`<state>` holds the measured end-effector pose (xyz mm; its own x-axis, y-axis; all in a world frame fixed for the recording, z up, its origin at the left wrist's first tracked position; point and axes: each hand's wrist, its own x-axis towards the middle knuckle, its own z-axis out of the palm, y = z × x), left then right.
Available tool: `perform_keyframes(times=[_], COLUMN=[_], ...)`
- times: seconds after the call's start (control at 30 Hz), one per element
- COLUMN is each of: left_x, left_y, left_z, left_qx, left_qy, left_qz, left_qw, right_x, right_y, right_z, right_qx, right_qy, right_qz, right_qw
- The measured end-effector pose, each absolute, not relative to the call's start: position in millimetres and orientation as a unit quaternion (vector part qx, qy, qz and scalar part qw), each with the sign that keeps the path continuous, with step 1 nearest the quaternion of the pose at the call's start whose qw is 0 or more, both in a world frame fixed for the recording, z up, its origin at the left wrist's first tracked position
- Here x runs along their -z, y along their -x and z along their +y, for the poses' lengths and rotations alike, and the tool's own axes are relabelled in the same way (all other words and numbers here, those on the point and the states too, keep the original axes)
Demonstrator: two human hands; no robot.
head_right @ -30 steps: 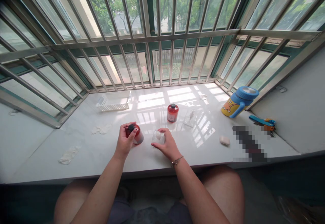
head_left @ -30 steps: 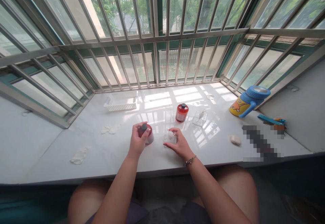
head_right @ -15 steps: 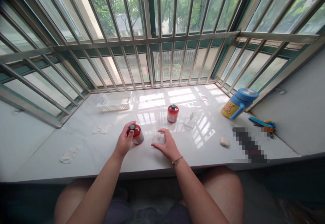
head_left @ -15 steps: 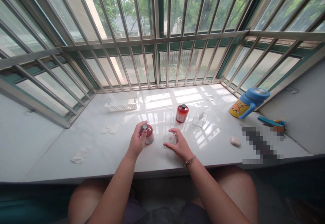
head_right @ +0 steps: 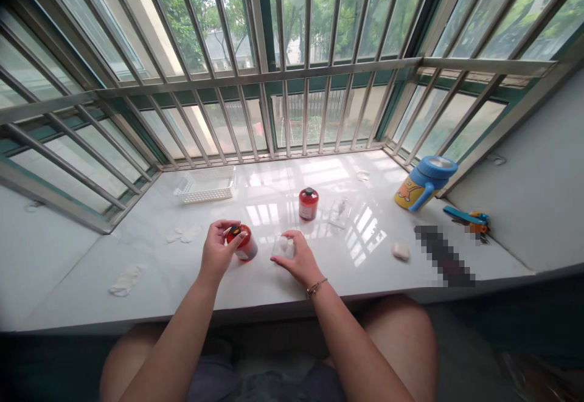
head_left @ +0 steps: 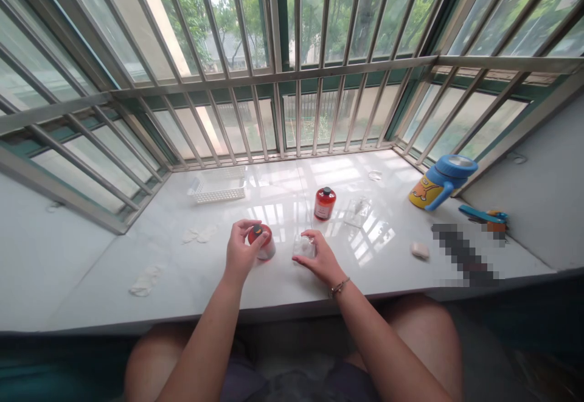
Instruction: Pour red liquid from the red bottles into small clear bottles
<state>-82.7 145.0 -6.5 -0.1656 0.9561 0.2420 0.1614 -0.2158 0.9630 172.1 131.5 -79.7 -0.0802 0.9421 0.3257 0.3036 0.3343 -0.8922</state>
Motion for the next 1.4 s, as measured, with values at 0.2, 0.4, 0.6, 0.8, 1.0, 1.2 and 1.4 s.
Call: perform_keyframes(times=[0.2, 0.4, 0.6, 0.8, 1.0, 1.2, 1.4], left_x=[13.8, 12.4, 6.8, 2.2, -4.0, -8.3, 0.2], left_y=[88.6, 87.2, 87.5, 80.6, 75.5, 87.3, 131.5], left_z=[140.2, 140.8, 139.9, 140.5, 144.4, 147.4, 139.1], left_qx=[-0.556, -0.554, -0.557, -0.575, -0.618, -0.655, -0.53], left_qy=[-0.545, -0.547, -0.578, -0.498, -0.467, -0.476, -0.562], left_qz=[0.498, 0.514, 0.514, 0.512, 0.502, 0.497, 0.619], left_qw=[0.382, 0.36, 0.303, 0.399, 0.383, 0.312, 0.144], right_x=[80.8, 81.3, 80.1, 83.0, 78.9, 80.9, 74.8], right_y=[-172.3, -172.2, -172.4, -171.8, -172.4, -172.1, -172.2], right_z=[132.1, 131.9, 132.1, 131.9, 132.2, 131.9, 130.9], right_qx=[-0.33, -0.326, -0.326, -0.331, -0.321, -0.326, -0.319], right_qy=[0.472, 0.471, 0.474, 0.482, 0.462, 0.47, 0.449], right_qz=[-0.66, -0.661, -0.662, -0.65, -0.665, -0.658, -0.674], right_qw=[0.483, 0.485, 0.48, 0.486, 0.491, 0.49, 0.492])
